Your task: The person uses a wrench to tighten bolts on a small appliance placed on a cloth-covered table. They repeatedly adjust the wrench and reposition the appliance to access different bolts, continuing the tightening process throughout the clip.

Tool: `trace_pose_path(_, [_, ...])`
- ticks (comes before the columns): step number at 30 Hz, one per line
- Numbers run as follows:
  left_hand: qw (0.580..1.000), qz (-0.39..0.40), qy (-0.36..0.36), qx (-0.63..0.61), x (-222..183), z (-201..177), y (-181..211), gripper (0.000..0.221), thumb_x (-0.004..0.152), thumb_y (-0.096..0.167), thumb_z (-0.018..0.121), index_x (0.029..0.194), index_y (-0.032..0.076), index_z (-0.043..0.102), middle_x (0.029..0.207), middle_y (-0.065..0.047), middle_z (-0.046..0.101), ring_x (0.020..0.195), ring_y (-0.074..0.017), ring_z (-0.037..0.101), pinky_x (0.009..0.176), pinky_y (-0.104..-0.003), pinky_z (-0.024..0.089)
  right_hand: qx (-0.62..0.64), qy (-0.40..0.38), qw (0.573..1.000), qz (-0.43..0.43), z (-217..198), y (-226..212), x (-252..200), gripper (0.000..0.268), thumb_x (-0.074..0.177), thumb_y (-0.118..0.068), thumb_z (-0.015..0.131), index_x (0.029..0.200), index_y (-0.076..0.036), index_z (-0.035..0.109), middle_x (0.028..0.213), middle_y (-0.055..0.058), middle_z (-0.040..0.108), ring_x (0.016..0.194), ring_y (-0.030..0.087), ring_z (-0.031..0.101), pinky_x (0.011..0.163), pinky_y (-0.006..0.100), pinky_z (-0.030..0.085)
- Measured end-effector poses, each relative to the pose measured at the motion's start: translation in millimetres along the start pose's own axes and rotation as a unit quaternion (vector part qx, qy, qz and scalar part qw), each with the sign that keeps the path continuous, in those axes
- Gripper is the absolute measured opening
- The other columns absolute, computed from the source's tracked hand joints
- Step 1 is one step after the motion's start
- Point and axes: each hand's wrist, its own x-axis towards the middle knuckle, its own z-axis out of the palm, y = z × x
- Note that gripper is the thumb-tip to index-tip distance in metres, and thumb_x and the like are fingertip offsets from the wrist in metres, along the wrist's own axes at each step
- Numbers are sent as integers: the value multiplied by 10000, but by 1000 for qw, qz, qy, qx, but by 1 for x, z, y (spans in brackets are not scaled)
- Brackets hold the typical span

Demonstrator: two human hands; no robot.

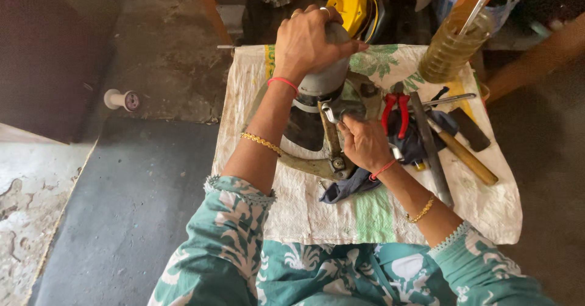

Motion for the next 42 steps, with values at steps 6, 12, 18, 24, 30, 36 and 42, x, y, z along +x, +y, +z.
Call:
trace_pose_path(6, [999, 18, 27, -1, -2, 2, 0, 765, 583, 764, 844, 1002, 126, 801, 967, -101, 737, 945, -325, 686, 827, -476, 520, -109, -68, 991, -22, -45, -6, 25, 227, 965, -216, 666, 817, -61, 591, 665, 187, 623, 620, 418, 640, 530, 525, 457])
trace_pose_path(12, [1000, -7, -6, 1, -1, -1, 2, 749, 599, 749, 847, 993, 115, 798, 986, -105, 725, 952, -321, 682, 829, -477, 514, -121, -52, 981, -139, -51, -9, 35, 76, 899, -99, 613, 962, -59, 604, 799, 147, 663, 731, 386, 681, 620, 497, 517])
trace_pose_path(18, [1000, -10, 2, -2, -3, -3, 4, 776, 604, 758, 835, 1005, 94, 799, 980, -114, 736, 939, -321, 691, 826, -471, 526, -119, -89, 980, -133, -44, 0, 36, 108, 844, -11, 572, 939, -63, 563, 776, 135, 686, 703, 388, 685, 578, 488, 519])
trace_pose_path(24, [1000, -6, -6, 5, 0, -3, 4, 811, 591, 776, 841, 1009, 82, 793, 945, -122, 734, 922, -332, 690, 791, -469, 532, -67, -42, 989, -127, -33, 5, 34, 85, 906, -39, 594, 853, -64, 532, 743, 132, 672, 672, 371, 678, 549, 478, 491])
trace_pose_path(30, [999, 11, 30, 4, -1, 0, 7, 755, 587, 732, 852, 994, 98, 802, 932, -115, 731, 912, -332, 690, 798, -473, 533, -9, 50, 997, -64, -3, 10, 13, 167, 944, -71, 625, 834, -39, 504, 763, 168, 641, 706, 412, 646, 572, 481, 452])
trace_pose_path(36, [1000, -6, 11, 7, -2, 1, 4, 759, 569, 750, 848, 959, 101, 798, 941, -109, 731, 908, -322, 690, 788, -465, 531, 46, 145, 988, 6, 39, 5, 1, 131, 967, -67, 622, 883, -16, 536, 776, 200, 607, 726, 432, 615, 617, 482, 440])
trace_pose_path(42, [1000, -21, 0, -3, -2, -3, 5, 750, 617, 738, 828, 1019, 106, 794, 973, -115, 744, 947, -325, 694, 842, -458, 538, 50, 119, 990, -51, 24, 0, -5, 153, 976, -60, 627, 874, -7, 525, 791, 201, 596, 732, 430, 610, 622, 475, 448])
